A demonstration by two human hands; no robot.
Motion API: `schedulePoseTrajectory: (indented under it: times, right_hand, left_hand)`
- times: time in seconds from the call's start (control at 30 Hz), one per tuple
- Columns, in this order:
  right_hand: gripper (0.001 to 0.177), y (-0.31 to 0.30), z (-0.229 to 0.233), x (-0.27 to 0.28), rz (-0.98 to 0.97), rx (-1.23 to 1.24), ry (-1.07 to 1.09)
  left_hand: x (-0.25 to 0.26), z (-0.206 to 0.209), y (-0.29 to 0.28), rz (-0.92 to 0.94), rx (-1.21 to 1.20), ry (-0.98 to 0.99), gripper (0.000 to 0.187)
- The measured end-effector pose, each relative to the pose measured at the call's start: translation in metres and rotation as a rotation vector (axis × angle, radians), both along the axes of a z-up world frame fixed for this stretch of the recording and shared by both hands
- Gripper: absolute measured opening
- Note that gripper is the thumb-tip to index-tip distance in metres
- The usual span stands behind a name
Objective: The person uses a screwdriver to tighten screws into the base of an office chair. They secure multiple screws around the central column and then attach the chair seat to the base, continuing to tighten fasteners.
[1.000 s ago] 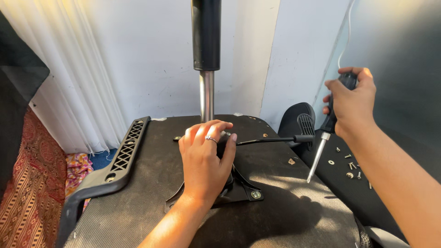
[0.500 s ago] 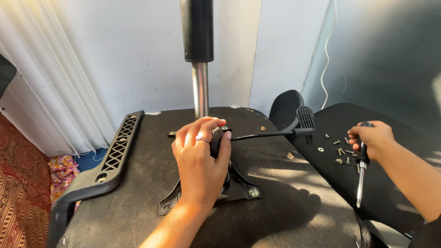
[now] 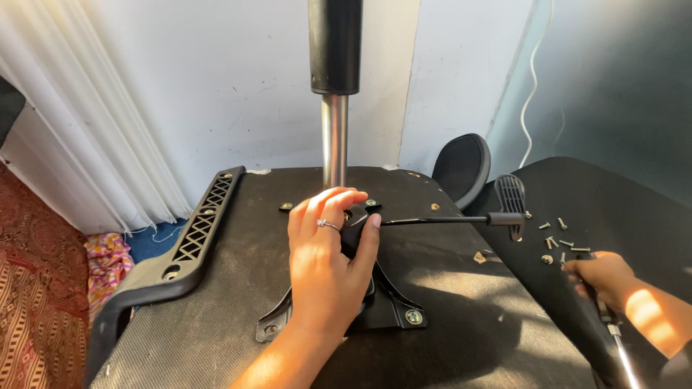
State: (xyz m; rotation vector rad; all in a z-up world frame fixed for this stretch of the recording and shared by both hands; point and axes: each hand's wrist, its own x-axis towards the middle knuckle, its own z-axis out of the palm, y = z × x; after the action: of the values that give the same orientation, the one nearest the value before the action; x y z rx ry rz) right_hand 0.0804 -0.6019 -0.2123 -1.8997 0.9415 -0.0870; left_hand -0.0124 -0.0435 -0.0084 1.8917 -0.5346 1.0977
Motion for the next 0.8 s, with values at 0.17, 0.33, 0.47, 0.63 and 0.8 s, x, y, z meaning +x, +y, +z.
schedulePoseTrajectory:
  times: [0.17, 0.33, 0.47, 0.63, 0.8]
  right_hand:
    - [0.025, -0.013, -0.038, 0.009, -0.016, -0.114, -0.043]
    - [0.031, -0.017, -0.053, 0.023, 0.028, -0.229, -0.044]
    - [0.029, -0.014, -0.057, 0.051, -0.002, -0.299, 0.132]
    - [0.029, -0.012, -0.063, 0.070, 0.053, -0.441, 0.202]
    - [0.026, -0.014, -0.066, 0.078, -0.001, -0.480, 0.223]
  left_hand:
    - [0.006, -0.001, -0.003, 0.028, 0.038, -0.053, 0.026]
    - [0.011, 0.001, -0.006, 0.038, 0.031, -0.011, 0.025]
    - [0.014, 0.003, -0.009, 0.050, 0.037, 0.026, 0.024]
    - [0.014, 0.004, -0.007, 0.081, 0.047, -0.005, 0.023]
    - [0.013, 0.003, -0.004, 0.113, 0.051, -0.023, 0.021]
